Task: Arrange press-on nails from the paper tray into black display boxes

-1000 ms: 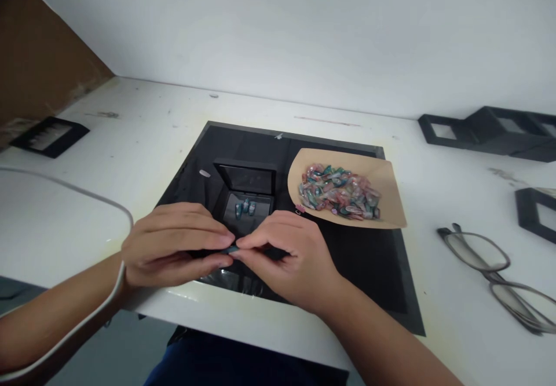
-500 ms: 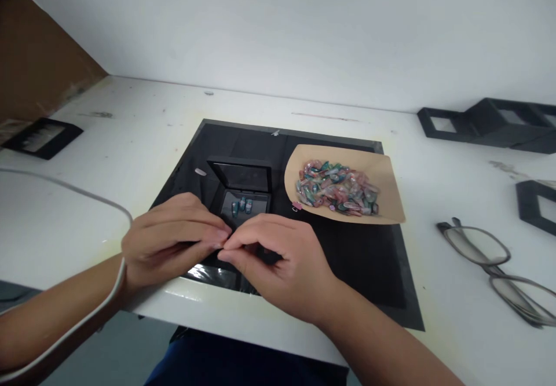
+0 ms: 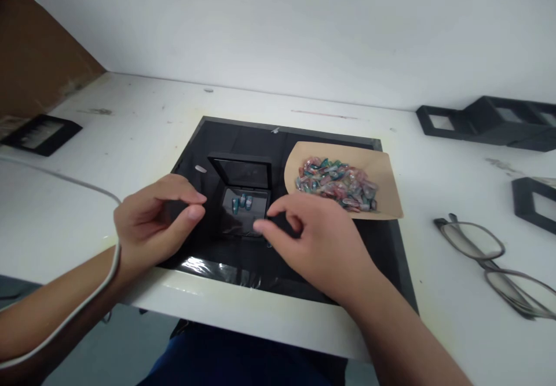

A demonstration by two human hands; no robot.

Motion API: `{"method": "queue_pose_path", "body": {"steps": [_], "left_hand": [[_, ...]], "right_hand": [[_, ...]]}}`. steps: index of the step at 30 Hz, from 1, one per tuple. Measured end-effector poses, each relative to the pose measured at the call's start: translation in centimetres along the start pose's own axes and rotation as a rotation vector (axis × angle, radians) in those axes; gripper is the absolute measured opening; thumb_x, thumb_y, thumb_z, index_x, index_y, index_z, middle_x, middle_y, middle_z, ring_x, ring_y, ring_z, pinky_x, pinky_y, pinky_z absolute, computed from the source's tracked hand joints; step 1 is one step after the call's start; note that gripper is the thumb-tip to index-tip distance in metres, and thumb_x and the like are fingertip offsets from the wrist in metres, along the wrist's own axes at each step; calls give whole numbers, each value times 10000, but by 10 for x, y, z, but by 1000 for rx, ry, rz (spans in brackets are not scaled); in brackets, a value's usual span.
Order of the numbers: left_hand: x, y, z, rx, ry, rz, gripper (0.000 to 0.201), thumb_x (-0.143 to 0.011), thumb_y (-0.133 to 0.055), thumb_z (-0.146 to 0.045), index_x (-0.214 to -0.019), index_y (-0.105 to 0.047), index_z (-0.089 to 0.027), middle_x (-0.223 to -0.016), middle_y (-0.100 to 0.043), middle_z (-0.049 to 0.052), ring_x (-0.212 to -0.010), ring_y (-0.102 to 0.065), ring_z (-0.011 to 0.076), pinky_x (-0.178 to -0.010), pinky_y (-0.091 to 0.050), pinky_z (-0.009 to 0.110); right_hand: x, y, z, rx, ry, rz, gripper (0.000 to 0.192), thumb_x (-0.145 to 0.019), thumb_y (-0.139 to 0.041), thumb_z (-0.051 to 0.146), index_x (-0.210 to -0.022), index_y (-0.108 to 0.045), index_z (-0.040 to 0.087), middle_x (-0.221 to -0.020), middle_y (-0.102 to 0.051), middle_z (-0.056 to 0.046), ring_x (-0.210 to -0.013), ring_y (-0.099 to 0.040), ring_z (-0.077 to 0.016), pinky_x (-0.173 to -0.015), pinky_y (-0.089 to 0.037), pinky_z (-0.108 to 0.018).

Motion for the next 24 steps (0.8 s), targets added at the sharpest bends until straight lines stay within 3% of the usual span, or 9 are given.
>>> {"method": "queue_pose_path", "body": {"steps": [2,4,6,10,15,19,21,24], "left_hand": [[0,0,1,0,-16,23,100,-894,-707,-142,-973,-700,-204,-763,-685,7,-724,-620,143,-702,-498,327],[1,0,3,17,-25,29,54,-937,-661,-190,-952,-711,-203,-759,-694,21,-733,-637,156,-711,-507,334],[2,-1,5,28,-22,35,123,-973,-610,-237,-937,-723,-204,-742,-693,32,-731,-646,167,-713,-509,344],[3,-3,7,46,-4,27,252,-1014,-531,-285,-894,-738,-204,-657,-648,20,-662,-619,159,-689,-491,342],[3,-4,8,48,59,44,279,-1020,-499,-235,-889,-743,-198,-630,-616,11,-642,-596,147,-680,-491,324],[-1,-8,0,25,0,132,215,-985,-536,-169,-882,-723,-195,-693,-678,15,-659,-611,135,-659,-486,291],[-3,-16,-9,36,-103,230,174,-963,-565,-156,-864,-705,-188,-701,-706,11,-616,-601,121,-614,-461,276],[-2,-28,-18,73,-234,359,114,-945,-615,-187,-850,-677,-178,-580,-639,-20,-500,-533,104,-538,-389,277]], "right_hand": [[3,-19,-5,55,-19,271,237,-798,-810,362,-1005,-758,259,-691,-621,39,-611,-581,-138,-561,-399,-276],[8,-28,-10,88,-20,392,345,-782,-817,298,-1117,-736,279,-860,-704,16,-734,-639,-167,-636,-432,-292],[9,-31,-13,100,-7,408,278,-803,-784,231,-1072,-737,282,-936,-716,3,-793,-647,-180,-671,-435,-305],[6,-36,-11,110,66,374,38,-852,-744,212,-843,-754,248,-869,-688,-11,-747,-619,-173,-652,-410,-311],[5,-38,-5,57,115,387,97,-897,-682,175,-811,-709,211,-834,-666,-12,-709,-591,-147,-617,-386,-288],[9,-31,2,-228,28,434,118,-958,-619,259,-849,-607,216,-711,-599,35,-596,-491,-106,-535,-350,-251],[12,-30,9,-479,-35,455,170,-1009,-550,308,-864,-544,220,-707,-573,44,-592,-472,-93,-526,-367,-227],[14,-34,17,-895,-122,449,196,-1042,-500,338,-887,-483,219,-712,-557,46,-594,-458,-78,-538,-395,-205]]}}
Point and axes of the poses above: each hand's wrist, its own x-axis away from the middle knuckle, its own y-axis out of the back of the hand, z = x × y, the point moved 7 cm from there along -x, towards the middle knuckle
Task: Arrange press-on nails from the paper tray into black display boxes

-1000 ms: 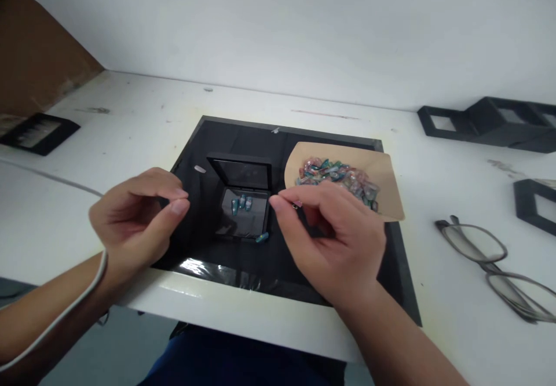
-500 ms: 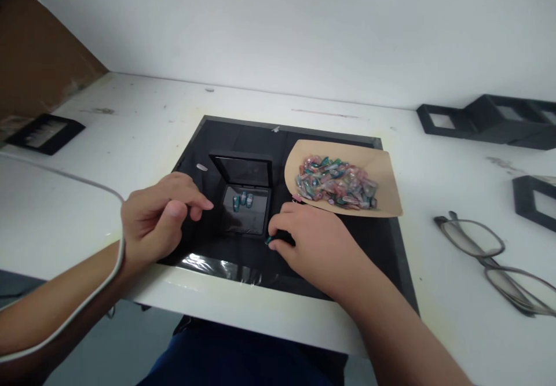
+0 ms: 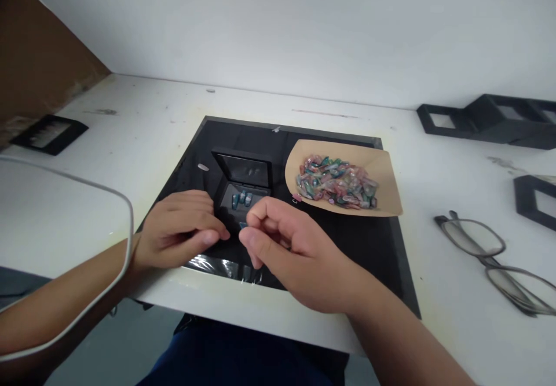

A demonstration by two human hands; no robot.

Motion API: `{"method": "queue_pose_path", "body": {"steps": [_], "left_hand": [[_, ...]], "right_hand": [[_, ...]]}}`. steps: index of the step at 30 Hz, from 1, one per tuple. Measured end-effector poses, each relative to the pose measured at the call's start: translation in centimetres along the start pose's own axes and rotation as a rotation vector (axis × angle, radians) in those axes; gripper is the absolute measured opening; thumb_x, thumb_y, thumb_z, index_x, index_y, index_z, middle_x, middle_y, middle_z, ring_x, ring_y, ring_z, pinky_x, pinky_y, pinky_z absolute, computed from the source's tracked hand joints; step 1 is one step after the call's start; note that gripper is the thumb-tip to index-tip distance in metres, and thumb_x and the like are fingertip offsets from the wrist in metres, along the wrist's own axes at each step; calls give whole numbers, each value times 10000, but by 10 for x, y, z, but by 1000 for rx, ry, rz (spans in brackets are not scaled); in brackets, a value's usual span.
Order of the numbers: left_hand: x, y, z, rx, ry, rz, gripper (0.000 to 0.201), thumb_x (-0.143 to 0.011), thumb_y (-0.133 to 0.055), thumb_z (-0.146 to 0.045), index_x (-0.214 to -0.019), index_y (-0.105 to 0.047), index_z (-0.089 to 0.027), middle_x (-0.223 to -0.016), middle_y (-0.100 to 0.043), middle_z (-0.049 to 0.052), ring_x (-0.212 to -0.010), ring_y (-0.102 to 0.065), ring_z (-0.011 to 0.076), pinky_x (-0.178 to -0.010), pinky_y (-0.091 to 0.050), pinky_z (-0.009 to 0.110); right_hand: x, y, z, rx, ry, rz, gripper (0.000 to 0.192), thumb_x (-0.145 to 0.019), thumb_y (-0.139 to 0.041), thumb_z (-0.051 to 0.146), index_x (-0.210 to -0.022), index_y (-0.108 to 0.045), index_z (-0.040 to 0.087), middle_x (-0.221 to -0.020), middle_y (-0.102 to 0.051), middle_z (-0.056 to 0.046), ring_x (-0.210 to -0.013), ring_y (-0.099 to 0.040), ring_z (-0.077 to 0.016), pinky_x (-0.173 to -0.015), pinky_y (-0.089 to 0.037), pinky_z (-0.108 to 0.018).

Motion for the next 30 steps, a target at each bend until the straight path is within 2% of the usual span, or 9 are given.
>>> {"method": "queue_pose_path", "body": {"steps": [3,5,7,11,13,17,20,25,30], "left_hand": [[-1,-5,-1,-18,-24,12,155,-913,-702,-259,-788,-638,-195,-521,-561,-49,-465,-497,96,-516,-348,281],[1,-4,-2,-38,-21,-18,223,-891,-750,-322,-756,-617,-204,-525,-552,-53,-472,-498,94,-517,-350,281],[4,-1,-1,-39,4,-73,281,-862,-786,-379,-754,-592,-207,-527,-518,-61,-479,-483,94,-514,-352,279],[11,13,3,21,90,-278,518,-719,-891,-468,-741,-436,-223,-574,-434,-90,-479,-395,76,-468,-324,256],[10,16,2,33,75,-319,512,-680,-918,-463,-801,-483,-222,-586,-426,-101,-464,-382,61,-442,-323,233],[3,10,-5,-48,7,-218,384,-790,-859,-391,-1044,-653,-191,-561,-494,-98,-465,-456,50,-479,-389,193],[1,7,-8,-81,-2,-162,285,-849,-811,-354,-1035,-690,-175,-550,-545,-77,-483,-501,64,-518,-413,210],[1,7,-7,-45,53,-138,264,-839,-822,-284,-1026,-694,-149,-521,-545,-80,-460,-505,60,-511,-425,189],[0,3,-4,17,95,-101,251,-874,-777,-271,-1091,-681,-190,-542,-615,-80,-473,-551,68,-545,-471,192]], "right_hand": [[-6,-11,-9,-336,-13,52,217,-1010,-576,383,-919,-477,212,-676,-547,56,-541,-422,-63,-495,-355,-193],[-10,-19,-16,-464,-16,102,257,-969,-647,402,-913,-492,205,-664,-560,56,-519,-423,-55,-479,-340,-186],[-15,-24,-22,-526,-11,124,279,-931,-704,395,-888,-511,198,-640,-565,61,-503,-431,-49,-473,-340,-180],[-22,-28,-31,-568,-11,83,281,-880,-757,396,-878,-561,195,-559,-534,90,-457,-426,-51,-438,-327,-175],[-24,-26,-33,-560,1,50,281,-874,-758,411,-871,-574,198,-536,-524,96,-444,-415,-52,-434,-323,-179],[-26,-23,-33,-575,47,33,262,-878,-753,399,-861,-589,195,-541,-522,93,-451,-404,-47,-452,-317,-184],[-26,-24,-35,-608,40,58,240,-889,-749,371,-859,-591,192,-558,-526,88,-465,-413,-49,-465,-319,-189],[-25,-26,-37,-627,2,83,255,-895,-744,377,-854,-580,186,-561,-534,80,-471,-411,-51,-477,-315,-198],[-24,-29,-39,-676,-66,99,257,-890,-732,385,-909,-563,193,-563,-493,92,-457,-372,-58,-456,-276,-211]]}}
Point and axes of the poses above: each hand's wrist, its own x-axis away from the middle knuckle, its own y-axis out of the back of the hand, z = x × y, the point moved 7 cm from there along -x, towards the middle knuckle
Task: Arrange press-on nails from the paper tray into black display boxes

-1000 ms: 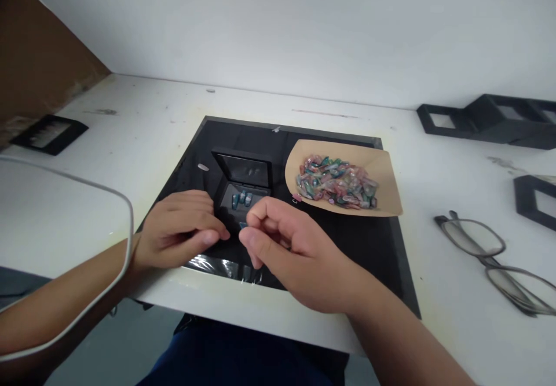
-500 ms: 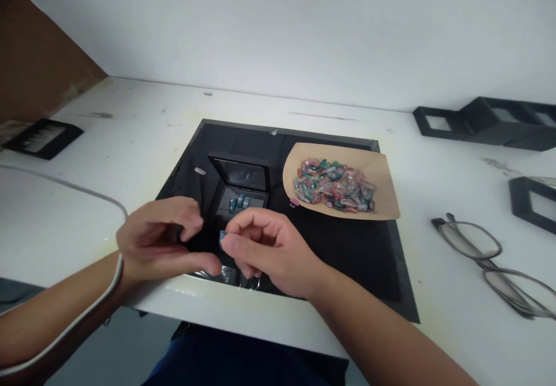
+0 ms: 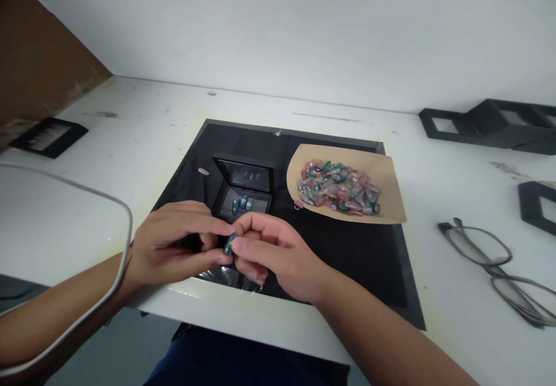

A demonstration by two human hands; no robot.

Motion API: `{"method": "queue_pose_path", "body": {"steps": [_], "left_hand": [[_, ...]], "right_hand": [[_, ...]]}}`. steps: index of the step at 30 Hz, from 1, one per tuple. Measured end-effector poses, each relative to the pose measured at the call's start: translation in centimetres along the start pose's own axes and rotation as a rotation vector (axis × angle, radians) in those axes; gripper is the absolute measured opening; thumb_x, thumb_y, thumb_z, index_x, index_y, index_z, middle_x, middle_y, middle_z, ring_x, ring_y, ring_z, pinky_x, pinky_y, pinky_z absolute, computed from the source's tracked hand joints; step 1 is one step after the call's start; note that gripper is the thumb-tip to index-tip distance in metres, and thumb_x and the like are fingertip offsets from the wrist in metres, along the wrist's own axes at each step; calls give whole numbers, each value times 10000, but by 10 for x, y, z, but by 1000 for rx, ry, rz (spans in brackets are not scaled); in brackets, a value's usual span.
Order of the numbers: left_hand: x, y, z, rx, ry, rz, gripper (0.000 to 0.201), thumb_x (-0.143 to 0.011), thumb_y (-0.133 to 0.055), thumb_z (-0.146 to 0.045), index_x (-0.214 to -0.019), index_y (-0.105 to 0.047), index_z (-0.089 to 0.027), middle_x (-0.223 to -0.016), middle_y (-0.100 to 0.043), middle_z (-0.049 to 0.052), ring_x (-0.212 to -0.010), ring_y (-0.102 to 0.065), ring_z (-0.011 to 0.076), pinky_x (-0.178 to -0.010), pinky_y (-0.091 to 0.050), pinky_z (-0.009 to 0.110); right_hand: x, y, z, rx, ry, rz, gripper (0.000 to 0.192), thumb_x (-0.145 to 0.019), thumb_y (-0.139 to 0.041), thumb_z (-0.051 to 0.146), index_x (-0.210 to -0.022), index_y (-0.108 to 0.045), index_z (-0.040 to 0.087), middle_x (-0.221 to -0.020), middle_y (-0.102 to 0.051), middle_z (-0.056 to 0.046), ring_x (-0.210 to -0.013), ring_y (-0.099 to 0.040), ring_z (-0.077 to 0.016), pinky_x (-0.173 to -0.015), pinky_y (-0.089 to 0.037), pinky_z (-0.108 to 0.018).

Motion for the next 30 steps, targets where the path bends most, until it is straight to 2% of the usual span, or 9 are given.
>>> {"method": "queue_pose_path", "body": {"steps": [3,7,12,20,25,30], "left_hand": [[1,-1,2,27,29,-7,242,-870,-761,-251,-1088,-677,-189,-531,-606,-80,-467,-550,73,-546,-477,205],[2,-6,3,153,63,16,244,-835,-787,-234,-1037,-668,-165,-528,-594,-67,-473,-562,83,-524,-478,205],[-1,-11,0,290,33,48,214,-838,-792,-249,-986,-664,-162,-502,-551,-73,-438,-504,67,-474,-435,183],[4,-17,-2,389,24,107,255,-823,-801,-230,-1004,-640,-153,-518,-557,-64,-447,-518,70,-482,-429,185],[6,-18,-1,384,14,78,255,-812,-794,-269,-972,-631,-156,-502,-548,-78,-423,-508,54,-493,-431,168],[8,-17,7,310,24,26,287,-789,-794,-261,-993,-626,-151,-480,-531,-93,-400,-463,44,-463,-396,155]], "right_hand": [[-1,-2,-2,-14,-12,15,229,-881,-720,356,-906,-559,195,-555,-462,98,-469,-378,-67,-465,-279,-217],[-2,-5,-4,-23,-11,63,184,-864,-695,320,-879,-566,189,-622,-516,70,-488,-396,-64,-472,-295,-216],[2,-11,-8,-35,-48,144,210,-855,-728,304,-824,-560,182,-569,-468,91,-479,-357,-54,-487,-306,-205],[6,-12,-5,72,-120,100,274,-787,-811,335,-789,-596,166,-532,-513,90,-443,-357,-39,-445,-270,-196],[6,-13,-6,122,-136,73,268,-780,-801,340,-772,-596,167,-523,-468,102,-440,-320,-34,-440,-213,-205],[3,-10,-5,137,-82,-6,243,-791,-782,314,-775,-587,170,-567,-470,87,-504,-347,-51,-482,-246,-214]]}}
Point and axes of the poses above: each hand's wrist, its own x-axis away from the middle knuckle, its own y-axis out of the back of the hand, z = x × y, the point moved 7 cm from there along -x, towards the middle knuckle
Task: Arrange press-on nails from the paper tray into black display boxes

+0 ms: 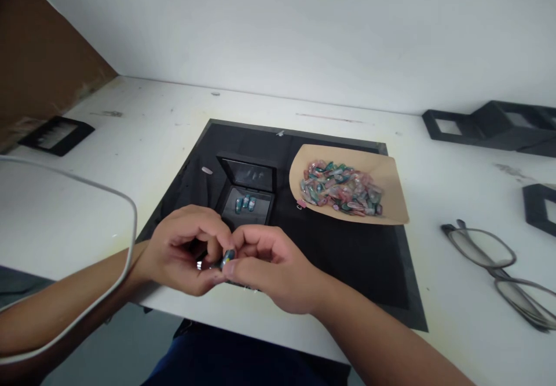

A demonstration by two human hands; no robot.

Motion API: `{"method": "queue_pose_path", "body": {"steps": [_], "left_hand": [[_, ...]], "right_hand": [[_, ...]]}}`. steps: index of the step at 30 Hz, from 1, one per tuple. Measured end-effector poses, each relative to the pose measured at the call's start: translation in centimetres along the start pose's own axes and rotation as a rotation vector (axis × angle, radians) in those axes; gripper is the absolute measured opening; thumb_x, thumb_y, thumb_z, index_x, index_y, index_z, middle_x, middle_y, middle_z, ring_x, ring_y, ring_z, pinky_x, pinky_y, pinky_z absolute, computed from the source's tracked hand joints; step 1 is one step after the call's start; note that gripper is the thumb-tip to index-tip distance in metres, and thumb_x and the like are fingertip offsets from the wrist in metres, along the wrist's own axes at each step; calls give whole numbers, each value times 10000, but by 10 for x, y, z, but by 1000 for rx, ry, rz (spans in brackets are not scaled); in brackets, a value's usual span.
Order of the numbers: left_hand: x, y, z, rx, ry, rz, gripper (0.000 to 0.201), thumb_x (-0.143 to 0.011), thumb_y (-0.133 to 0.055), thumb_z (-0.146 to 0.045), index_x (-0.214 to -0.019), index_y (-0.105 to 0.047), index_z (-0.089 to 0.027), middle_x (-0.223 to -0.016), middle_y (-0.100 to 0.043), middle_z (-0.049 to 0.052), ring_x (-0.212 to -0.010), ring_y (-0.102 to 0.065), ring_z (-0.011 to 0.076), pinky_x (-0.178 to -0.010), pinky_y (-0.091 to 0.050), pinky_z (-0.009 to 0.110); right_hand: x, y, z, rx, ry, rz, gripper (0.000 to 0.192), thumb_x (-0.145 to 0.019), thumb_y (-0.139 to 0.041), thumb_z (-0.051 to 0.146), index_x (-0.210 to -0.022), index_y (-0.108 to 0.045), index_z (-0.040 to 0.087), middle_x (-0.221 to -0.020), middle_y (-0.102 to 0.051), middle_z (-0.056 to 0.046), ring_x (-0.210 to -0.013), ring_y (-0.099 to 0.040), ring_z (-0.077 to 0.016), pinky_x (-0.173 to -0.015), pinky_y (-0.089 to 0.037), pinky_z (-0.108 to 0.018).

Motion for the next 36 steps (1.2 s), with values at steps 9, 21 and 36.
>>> {"method": "queue_pose_path", "body": {"steps": [9,21,36], "left_hand": [[-2,4,-3,-91,-98,-7,282,-846,-766,-314,-1021,-612,-155,-480,-533,-95,-412,-472,54,-498,-419,174],[-1,4,-3,-165,-100,-50,255,-816,-774,-324,-960,-629,-170,-466,-519,-111,-400,-472,46,-516,-438,173],[-2,6,-4,-186,-76,-4,213,-830,-777,-308,-959,-648,-196,-475,-498,-123,-394,-445,41,-463,-372,167]], "right_hand": [[1,3,7,32,75,-24,58,-817,-648,227,-802,-623,176,-572,-485,74,-512,-368,-71,-503,-283,-228],[0,4,7,79,91,-37,171,-746,-739,227,-723,-575,181,-580,-460,83,-520,-337,-60,-504,-272,-211],[1,8,14,68,118,-88,237,-799,-781,361,-753,-648,170,-576,-503,60,-524,-370,-68,-494,-270,-223]]}}
Point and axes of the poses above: each hand's wrist, its own x-axis away from the middle knuckle, its own y-axis out of the back of the hand, z = x × y, the point moved 7 cm from there along -x, towards the middle knuckle
